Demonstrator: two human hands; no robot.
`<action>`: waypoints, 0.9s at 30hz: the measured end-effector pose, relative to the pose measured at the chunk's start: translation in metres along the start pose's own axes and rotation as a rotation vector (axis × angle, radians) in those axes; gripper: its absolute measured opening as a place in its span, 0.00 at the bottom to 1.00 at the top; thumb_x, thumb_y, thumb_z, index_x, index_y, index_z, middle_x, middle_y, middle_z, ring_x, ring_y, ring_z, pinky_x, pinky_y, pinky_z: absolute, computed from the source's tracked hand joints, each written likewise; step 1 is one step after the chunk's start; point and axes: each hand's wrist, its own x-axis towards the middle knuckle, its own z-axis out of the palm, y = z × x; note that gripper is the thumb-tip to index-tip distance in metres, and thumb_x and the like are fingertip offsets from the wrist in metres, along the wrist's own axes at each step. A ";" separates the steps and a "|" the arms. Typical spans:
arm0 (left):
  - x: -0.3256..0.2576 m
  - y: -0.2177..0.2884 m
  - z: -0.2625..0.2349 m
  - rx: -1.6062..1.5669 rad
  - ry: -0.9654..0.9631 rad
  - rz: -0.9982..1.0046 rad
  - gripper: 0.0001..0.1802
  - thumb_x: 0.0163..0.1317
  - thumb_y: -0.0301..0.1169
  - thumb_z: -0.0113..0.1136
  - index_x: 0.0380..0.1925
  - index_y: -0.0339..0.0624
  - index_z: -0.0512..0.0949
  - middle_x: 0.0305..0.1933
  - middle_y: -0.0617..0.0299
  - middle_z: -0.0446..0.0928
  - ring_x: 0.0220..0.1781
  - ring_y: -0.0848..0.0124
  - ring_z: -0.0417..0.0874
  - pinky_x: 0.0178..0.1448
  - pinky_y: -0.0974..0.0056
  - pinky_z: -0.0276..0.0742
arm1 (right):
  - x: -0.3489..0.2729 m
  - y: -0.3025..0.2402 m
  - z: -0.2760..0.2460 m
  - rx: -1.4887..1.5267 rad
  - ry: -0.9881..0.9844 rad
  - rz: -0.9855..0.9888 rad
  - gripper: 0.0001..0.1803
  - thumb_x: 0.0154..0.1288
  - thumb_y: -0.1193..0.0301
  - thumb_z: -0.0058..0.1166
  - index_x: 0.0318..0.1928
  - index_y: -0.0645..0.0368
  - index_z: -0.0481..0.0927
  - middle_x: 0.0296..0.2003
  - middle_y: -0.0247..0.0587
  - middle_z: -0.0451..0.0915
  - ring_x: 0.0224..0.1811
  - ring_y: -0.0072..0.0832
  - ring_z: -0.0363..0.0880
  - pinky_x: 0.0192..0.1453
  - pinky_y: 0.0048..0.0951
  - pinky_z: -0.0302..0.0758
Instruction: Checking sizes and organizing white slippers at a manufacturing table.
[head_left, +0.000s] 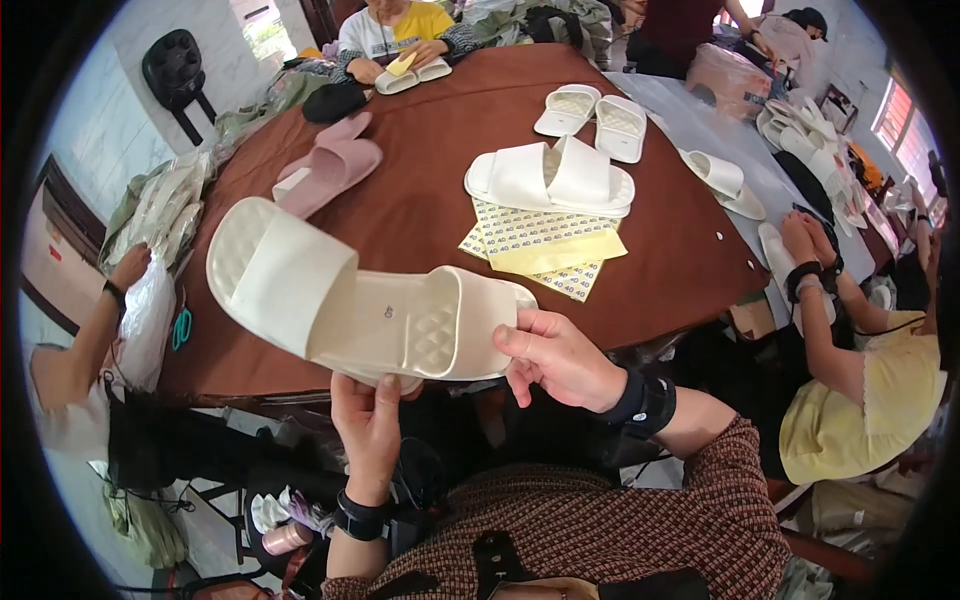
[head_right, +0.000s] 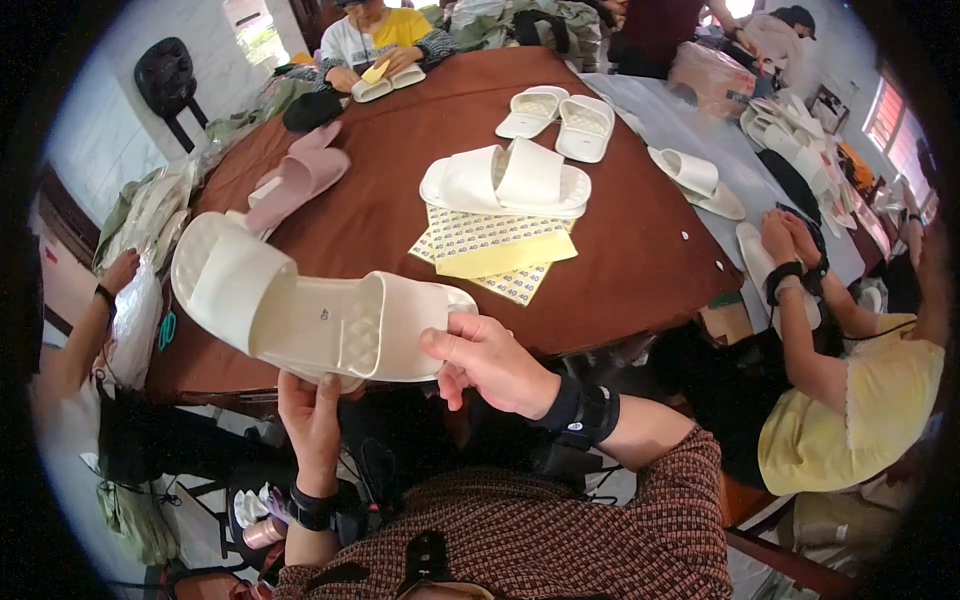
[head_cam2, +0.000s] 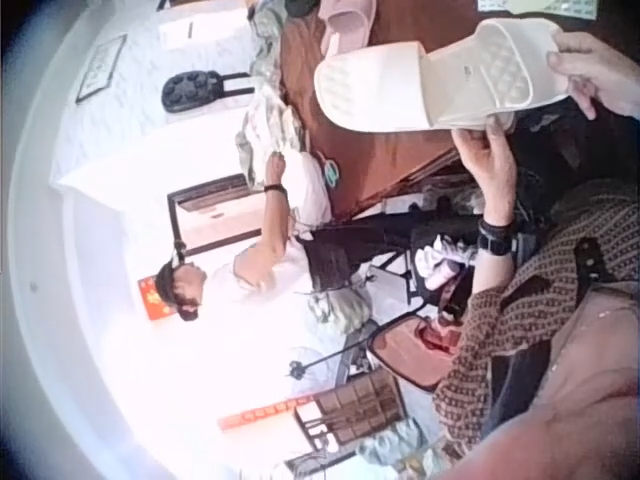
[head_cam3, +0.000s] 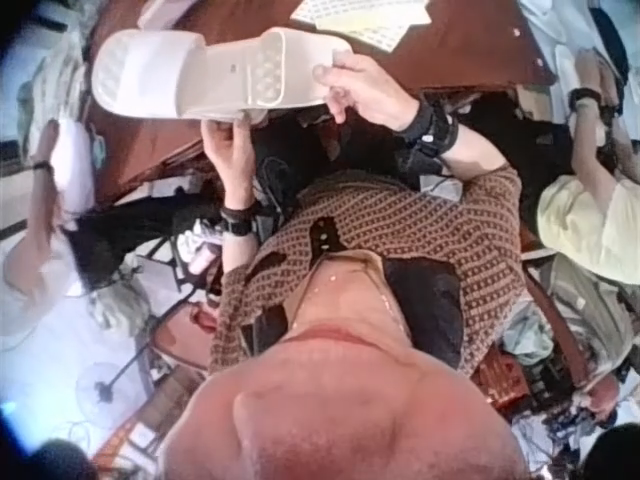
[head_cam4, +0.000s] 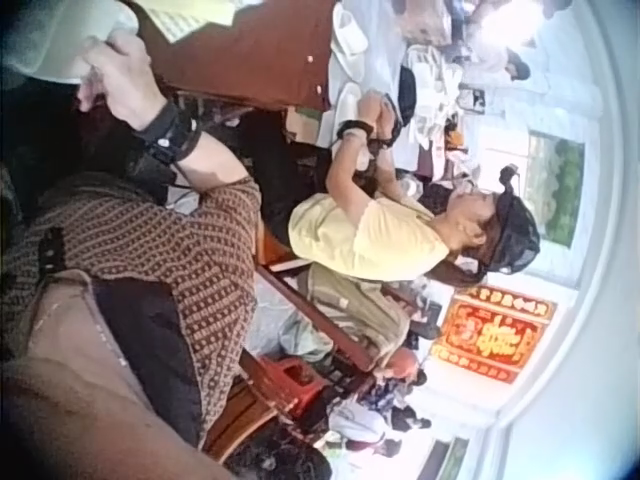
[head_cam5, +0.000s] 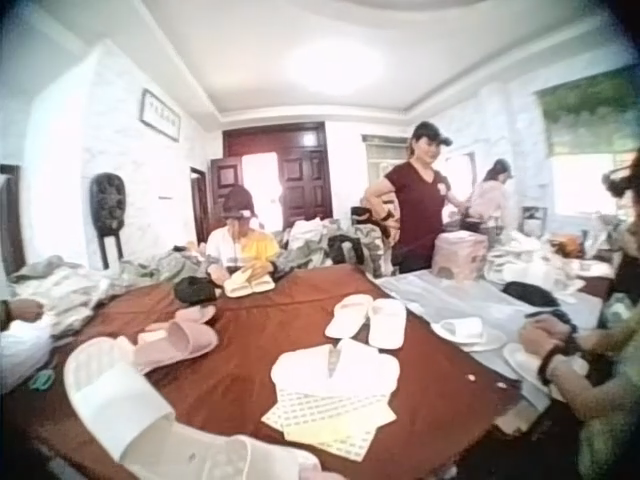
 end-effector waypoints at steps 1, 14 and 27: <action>0.000 0.000 0.002 -0.003 0.003 -0.001 0.21 0.71 0.27 0.56 0.59 0.30 0.64 0.51 0.48 0.79 0.45 0.62 0.86 0.45 0.62 0.86 | -0.001 -0.001 0.003 -0.001 -0.011 0.008 0.18 0.75 0.62 0.52 0.50 0.66 0.75 0.34 0.40 0.79 0.22 0.22 0.80 0.22 0.22 0.77; -0.010 -0.004 0.023 0.050 -0.193 -0.096 0.20 0.72 0.26 0.54 0.60 0.32 0.62 0.51 0.51 0.79 0.46 0.67 0.85 0.42 0.68 0.84 | 0.008 0.006 0.025 0.119 -0.066 -0.052 0.14 0.78 0.65 0.47 0.52 0.62 0.75 0.33 0.36 0.79 0.24 0.22 0.80 0.27 0.27 0.81; -0.013 -0.010 0.028 0.048 -0.176 -0.014 0.20 0.72 0.23 0.53 0.59 0.34 0.60 0.47 0.53 0.80 0.39 0.71 0.84 0.35 0.71 0.81 | 0.005 -0.007 0.040 0.118 -0.081 -0.143 0.14 0.77 0.66 0.48 0.51 0.64 0.75 0.32 0.35 0.78 0.19 0.19 0.76 0.22 0.22 0.75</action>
